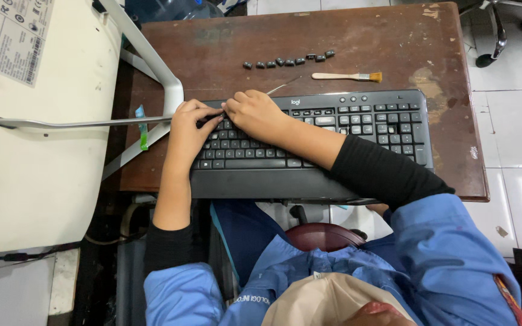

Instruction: The person cleans a computer keyboard using a small brush and a metal tool. They remove individual keycaps, clean them, and place them on the table before reattaching them to the keyboard.

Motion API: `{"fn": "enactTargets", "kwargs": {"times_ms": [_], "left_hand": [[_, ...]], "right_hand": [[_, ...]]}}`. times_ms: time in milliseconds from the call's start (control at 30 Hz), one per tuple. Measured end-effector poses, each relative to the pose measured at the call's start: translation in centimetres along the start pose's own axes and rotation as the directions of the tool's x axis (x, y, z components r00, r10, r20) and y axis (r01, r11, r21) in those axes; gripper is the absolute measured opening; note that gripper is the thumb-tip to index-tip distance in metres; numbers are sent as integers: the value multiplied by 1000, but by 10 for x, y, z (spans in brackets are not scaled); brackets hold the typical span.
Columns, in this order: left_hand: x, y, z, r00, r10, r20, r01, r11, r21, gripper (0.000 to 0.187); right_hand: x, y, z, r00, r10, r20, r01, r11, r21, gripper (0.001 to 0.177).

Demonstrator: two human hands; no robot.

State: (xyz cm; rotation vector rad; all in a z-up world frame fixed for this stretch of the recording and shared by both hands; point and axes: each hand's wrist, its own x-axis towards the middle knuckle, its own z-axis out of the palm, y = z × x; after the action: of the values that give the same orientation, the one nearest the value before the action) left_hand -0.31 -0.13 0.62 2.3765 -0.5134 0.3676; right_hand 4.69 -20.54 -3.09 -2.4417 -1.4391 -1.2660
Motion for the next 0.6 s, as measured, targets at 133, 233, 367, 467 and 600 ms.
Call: {"fn": "enactTargets", "kwargs": {"times_ms": [133,233,367,467,600], "left_hand": [[0,-5,5,1000,1,-13,-1,1000,-8,16],[0,-13,8,1000,-18,-19,18,1000,-16,18],[1,-16,8,995,-82,-60,72,987,-145,22],[11,1,-2,995,-92,-46,81,976,-203,21],[52,24,-11,998,22,55,-19,998,-56,26]], "right_hand": [[0,-2,-14,995,97,19,-97,995,27,8],[1,-3,-12,976,199,84,-208,972,108,11],[-1,17,-21,975,218,38,-221,963,154,10],[0,64,-61,967,245,-66,-219,939,265,10],[-23,129,-88,912,385,-142,-332,895,298,34]]}}
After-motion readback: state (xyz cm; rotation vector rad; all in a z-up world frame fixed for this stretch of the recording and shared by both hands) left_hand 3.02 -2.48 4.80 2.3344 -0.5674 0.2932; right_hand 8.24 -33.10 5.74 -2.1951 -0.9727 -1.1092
